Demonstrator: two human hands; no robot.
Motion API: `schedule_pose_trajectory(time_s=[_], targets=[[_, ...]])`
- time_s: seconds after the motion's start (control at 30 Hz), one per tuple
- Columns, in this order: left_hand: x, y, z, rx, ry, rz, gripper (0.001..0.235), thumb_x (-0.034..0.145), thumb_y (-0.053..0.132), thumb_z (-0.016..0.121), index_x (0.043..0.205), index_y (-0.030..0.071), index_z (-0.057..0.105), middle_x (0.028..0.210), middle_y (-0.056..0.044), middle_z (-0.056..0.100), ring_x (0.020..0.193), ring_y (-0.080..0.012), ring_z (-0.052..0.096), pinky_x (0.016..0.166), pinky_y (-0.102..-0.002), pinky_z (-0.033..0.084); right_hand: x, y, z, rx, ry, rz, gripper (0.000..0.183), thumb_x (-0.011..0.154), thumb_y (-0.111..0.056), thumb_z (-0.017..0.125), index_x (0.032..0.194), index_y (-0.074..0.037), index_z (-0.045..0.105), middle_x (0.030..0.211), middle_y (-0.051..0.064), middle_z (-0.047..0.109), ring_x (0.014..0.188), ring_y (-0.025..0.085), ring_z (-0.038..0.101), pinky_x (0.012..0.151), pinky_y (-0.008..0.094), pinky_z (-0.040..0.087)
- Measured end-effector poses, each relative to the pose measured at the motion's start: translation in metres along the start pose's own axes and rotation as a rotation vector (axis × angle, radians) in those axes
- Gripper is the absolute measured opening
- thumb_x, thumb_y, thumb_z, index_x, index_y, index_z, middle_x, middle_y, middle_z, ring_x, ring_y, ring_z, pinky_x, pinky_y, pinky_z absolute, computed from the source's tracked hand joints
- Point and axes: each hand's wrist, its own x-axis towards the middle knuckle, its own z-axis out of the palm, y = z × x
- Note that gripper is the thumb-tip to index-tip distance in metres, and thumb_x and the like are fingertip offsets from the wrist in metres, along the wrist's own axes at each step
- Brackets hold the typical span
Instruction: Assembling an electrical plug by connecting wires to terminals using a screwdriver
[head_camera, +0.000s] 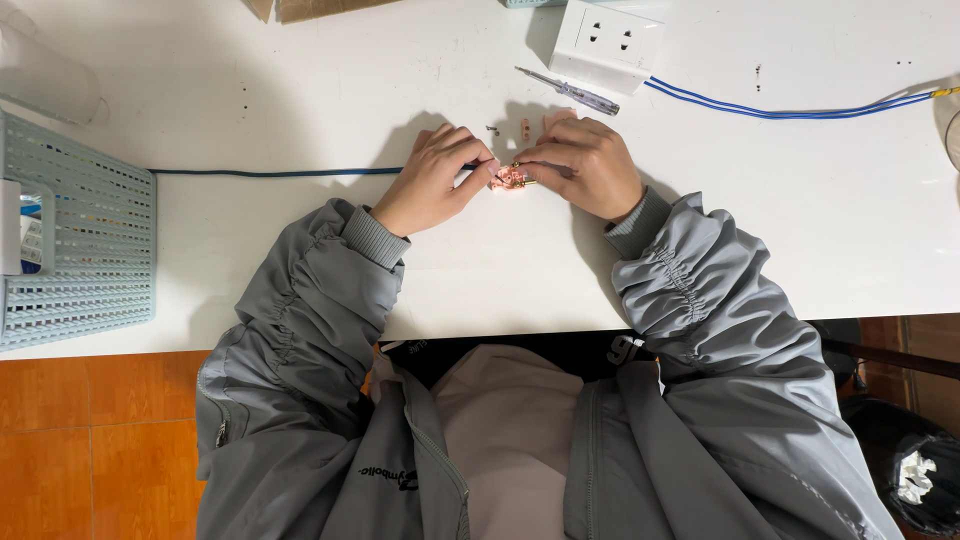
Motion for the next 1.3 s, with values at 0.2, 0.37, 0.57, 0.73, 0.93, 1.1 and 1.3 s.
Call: schedule_pose_trajectory(time_s=[0.2, 0.37, 0.57, 0.73, 0.93, 1.1, 1.3], targets=[[0.000, -0.001, 0.002, 0.067, -0.029, 0.000, 0.018, 0.122, 0.025, 0.061, 0.111, 0.014, 0.069, 0.100, -0.004, 0.062, 0.106, -0.0286, 0.064, 0.103, -0.050, 0.046, 0.005, -0.010, -0.001, 0.029, -0.019, 0.025, 0.007, 0.108, -0.017, 0.093, 0.110, -0.011, 0.092, 0.095, 0.012, 0.079, 0.088, 0.036, 0.078, 0.081, 0.046, 0.059], [0.001, 0.003, -0.006, 0.243, -0.017, 0.144, 0.036, 0.106, 0.035, 0.085, 0.132, 0.015, 0.069, 0.105, -0.003, 0.062, 0.107, -0.0250, 0.060, 0.102, -0.048, 0.042, 0.003, -0.002, 0.000, 0.007, -0.058, 0.029, 0.007, 0.109, -0.017, 0.089, 0.110, -0.011, 0.092, 0.093, 0.011, 0.079, 0.089, 0.034, 0.078, 0.082, 0.046, 0.058], [0.001, 0.003, -0.003, 0.400, 0.024, 0.308, 0.032, 0.102, 0.030, 0.087, 0.126, 0.016, 0.070, 0.109, -0.003, 0.067, 0.102, -0.0241, 0.064, 0.097, -0.043, 0.046, 0.000, 0.000, 0.001, -0.057, -0.085, -0.011, 0.009, 0.110, -0.017, 0.085, 0.110, -0.010, 0.091, 0.093, 0.012, 0.078, 0.088, 0.035, 0.076, 0.081, 0.047, 0.060], [-0.001, -0.004, -0.001, 0.356, -0.005, 0.298, 0.025, 0.105, 0.025, 0.084, 0.124, 0.019, 0.068, 0.113, 0.001, 0.065, 0.095, -0.0212, 0.072, 0.086, -0.040, 0.052, -0.002, 0.001, 0.000, 0.005, -0.133, 0.011, 0.011, 0.111, -0.014, 0.083, 0.112, -0.006, 0.091, 0.094, 0.016, 0.079, 0.088, 0.037, 0.076, 0.082, 0.048, 0.061], [0.001, -0.001, -0.003, 0.268, -0.019, 0.268, 0.020, 0.107, 0.021, 0.081, 0.120, 0.019, 0.067, 0.114, 0.000, 0.067, 0.097, -0.0238, 0.078, 0.083, -0.040, 0.057, 0.004, -0.007, -0.011, 0.110, -0.169, 0.001, 0.013, 0.112, -0.005, 0.080, 0.120, 0.000, 0.087, 0.101, 0.019, 0.079, 0.096, 0.041, 0.077, 0.087, 0.051, 0.060], [0.000, -0.004, -0.002, 0.222, -0.018, 0.252, 0.020, 0.108, 0.021, 0.081, 0.122, 0.020, 0.067, 0.109, -0.001, 0.073, 0.101, -0.0255, 0.081, 0.084, -0.041, 0.057, -0.005, 0.007, -0.006, 0.143, -0.188, 0.045, 0.006, 0.112, -0.008, 0.081, 0.115, -0.004, 0.084, 0.100, 0.013, 0.080, 0.098, 0.038, 0.079, 0.090, 0.050, 0.060], [0.000, -0.003, -0.003, 0.192, -0.025, 0.226, 0.021, 0.108, 0.022, 0.082, 0.123, 0.020, 0.067, 0.112, -0.001, 0.076, 0.104, -0.0257, 0.081, 0.086, -0.041, 0.057, 0.002, 0.000, -0.012, 0.107, -0.178, -0.007, 0.004, 0.112, -0.009, 0.082, 0.111, -0.006, 0.085, 0.100, 0.011, 0.080, 0.099, 0.037, 0.079, 0.090, 0.049, 0.060]])
